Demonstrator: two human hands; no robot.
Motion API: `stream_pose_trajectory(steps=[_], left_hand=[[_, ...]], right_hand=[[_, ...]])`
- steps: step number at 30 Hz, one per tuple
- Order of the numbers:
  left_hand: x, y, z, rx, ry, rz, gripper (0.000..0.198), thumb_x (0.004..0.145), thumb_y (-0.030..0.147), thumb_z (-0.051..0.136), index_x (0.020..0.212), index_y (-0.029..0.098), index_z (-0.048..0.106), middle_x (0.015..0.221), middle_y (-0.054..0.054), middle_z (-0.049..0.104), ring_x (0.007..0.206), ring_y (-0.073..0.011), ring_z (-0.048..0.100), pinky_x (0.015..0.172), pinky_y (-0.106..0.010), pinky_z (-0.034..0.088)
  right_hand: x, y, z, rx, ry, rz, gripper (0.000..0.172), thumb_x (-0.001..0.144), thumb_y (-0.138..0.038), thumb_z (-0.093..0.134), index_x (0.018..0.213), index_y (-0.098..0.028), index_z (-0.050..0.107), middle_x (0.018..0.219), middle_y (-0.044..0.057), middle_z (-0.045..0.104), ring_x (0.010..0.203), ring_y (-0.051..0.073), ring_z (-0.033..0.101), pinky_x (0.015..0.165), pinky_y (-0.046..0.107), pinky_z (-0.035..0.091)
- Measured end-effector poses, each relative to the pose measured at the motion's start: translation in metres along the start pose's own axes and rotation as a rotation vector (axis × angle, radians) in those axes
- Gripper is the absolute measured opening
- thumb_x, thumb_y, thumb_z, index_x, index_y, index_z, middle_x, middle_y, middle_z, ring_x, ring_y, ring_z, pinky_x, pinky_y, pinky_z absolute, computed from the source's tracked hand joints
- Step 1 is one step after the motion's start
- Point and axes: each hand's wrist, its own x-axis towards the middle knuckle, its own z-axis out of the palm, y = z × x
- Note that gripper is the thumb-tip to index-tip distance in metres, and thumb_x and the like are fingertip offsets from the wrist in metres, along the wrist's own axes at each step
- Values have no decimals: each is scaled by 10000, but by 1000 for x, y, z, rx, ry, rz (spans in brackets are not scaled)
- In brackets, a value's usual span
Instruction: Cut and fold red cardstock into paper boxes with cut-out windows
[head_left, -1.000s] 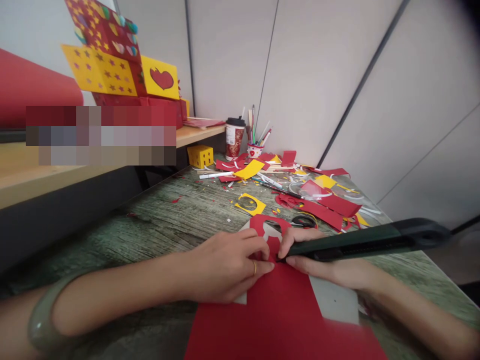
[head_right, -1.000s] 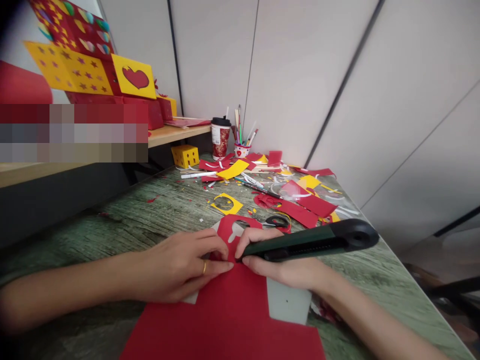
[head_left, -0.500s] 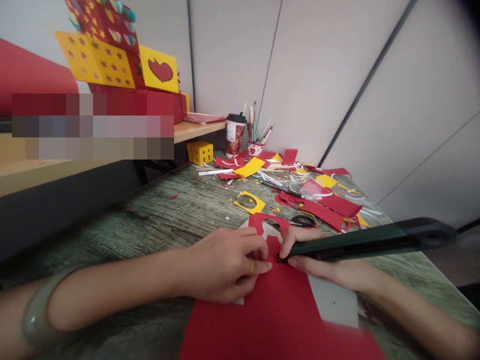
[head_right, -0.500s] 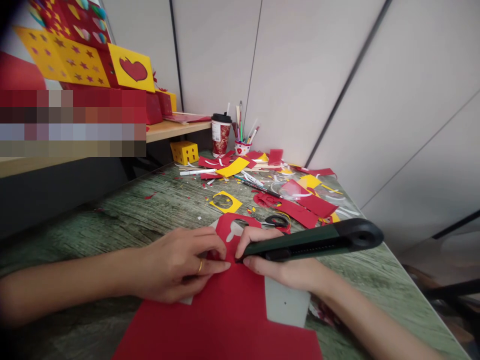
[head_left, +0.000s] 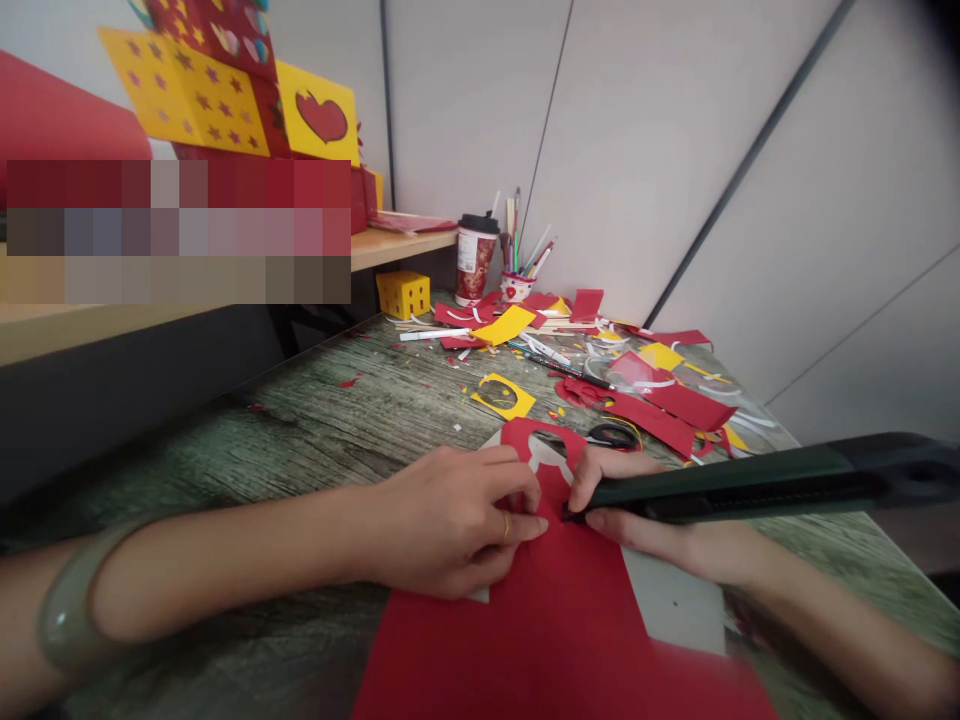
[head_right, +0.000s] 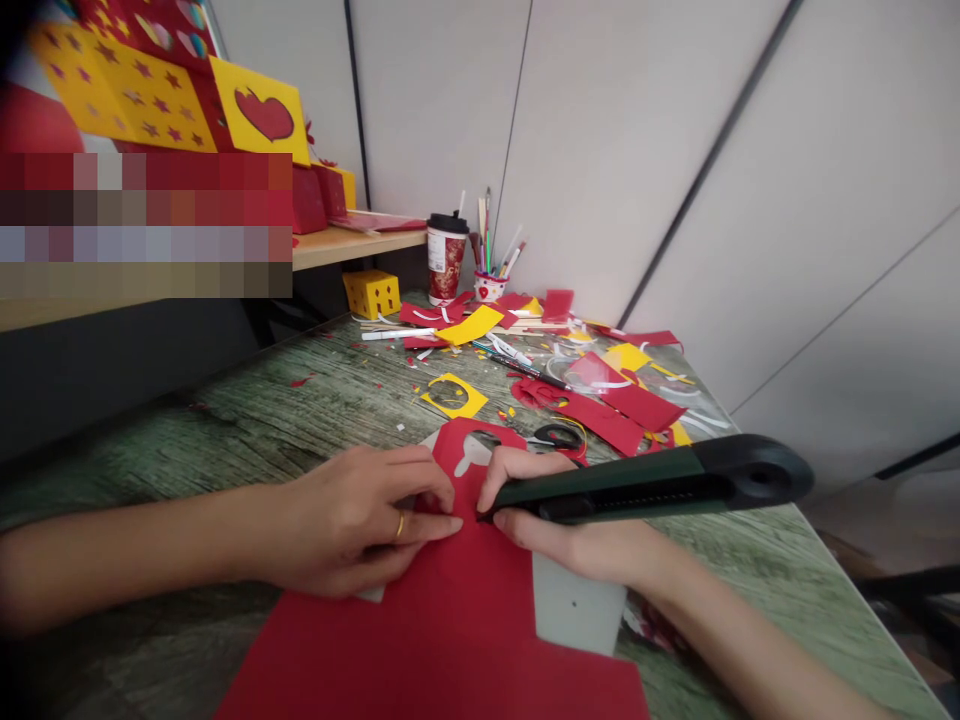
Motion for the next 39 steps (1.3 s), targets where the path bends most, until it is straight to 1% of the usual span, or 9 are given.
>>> stream_pose_trajectory(steps=[13, 17, 22, 25, 28, 31, 33, 36, 39], left_hand=[[-1, 1, 0, 6, -12, -8, 283, 819, 210, 400, 1023, 188, 595, 990, -43, 556, 806, -161, 498, 601, -285, 409], [2, 0, -2, -21, -28, -31, 284, 828, 225, 402, 1034, 206, 596, 999, -45, 554, 836, -163, 498, 650, -280, 423], [-6, 3, -28, -102, -205, -51, 369, 776, 122, 446, 1098, 265, 555, 1121, 0, 529, 1000, -153, 477, 837, -264, 410], [-23, 10, -46, -69, -307, -18, 511, 746, 61, 441, 1204, 288, 454, 1274, 28, 429, 1186, -155, 350, 973, -265, 323], [-39, 18, -55, -8, -365, -15, 592, 752, 54, 435, 1293, 269, 327, 1358, 13, 337, 1263, -160, 252, 1014, -269, 275], [-48, 23, -52, 66, -319, 0, 598, 780, 101, 451, 1325, 255, 263, 1388, -14, 287, 1260, -202, 267, 1006, -320, 286], [-51, 25, -47, 103, -280, 38, 541, 825, 216, 456, 1327, 259, 259, 1395, -14, 274, 1252, -226, 283, 1004, -355, 281], [-51, 32, -39, 119, -244, 109, 490, 848, 425, 398, 1303, 263, 311, 1387, -17, 293, 1249, -237, 289, 1005, -369, 269], [-49, 46, -26, 148, -172, 180, 399, 885, 416, 307, 1243, 264, 394, 1361, -18, 343, 1245, -210, 305, 999, -362, 270]], right_hand=[[1, 1, 0, 13, 30, -14, 127, 731, -82, 490, 769, -198, 526, 766, -14, 533, 722, 126, 514, 650, 245, 403], [-2, -1, 0, -5, 22, -9, 134, 748, -77, 481, 782, -194, 535, 773, -16, 532, 730, 118, 513, 663, 235, 396], [-2, -9, 1, -25, 18, 7, 157, 751, -53, 472, 803, -194, 514, 770, -21, 538, 717, 114, 498, 650, 222, 391], [-2, -16, 3, -20, 33, 4, 182, 741, -26, 466, 792, -193, 518, 786, -24, 531, 737, 111, 501, 672, 217, 387], [-4, -21, 7, -1, 95, 22, 169, 749, -33, 463, 770, -193, 511, 764, -31, 526, 733, 110, 499, 676, 218, 385], [-8, -23, 12, -6, 168, 56, 135, 779, -70, 449, 774, -196, 496, 771, -28, 522, 752, 117, 499, 694, 234, 378], [-10, -25, 15, -14, 205, 68, 124, 784, -83, 451, 779, -196, 501, 794, -24, 521, 780, 124, 503, 727, 249, 369], [-13, -27, 17, -22, 216, 75, 106, 791, -113, 457, 810, -196, 521, 817, -13, 528, 814, 139, 507, 762, 273, 365], [-13, -32, 15, -19, 189, 73, 98, 792, -136, 463, 832, -190, 535, 805, -5, 529, 789, 141, 509, 736, 274, 387]])
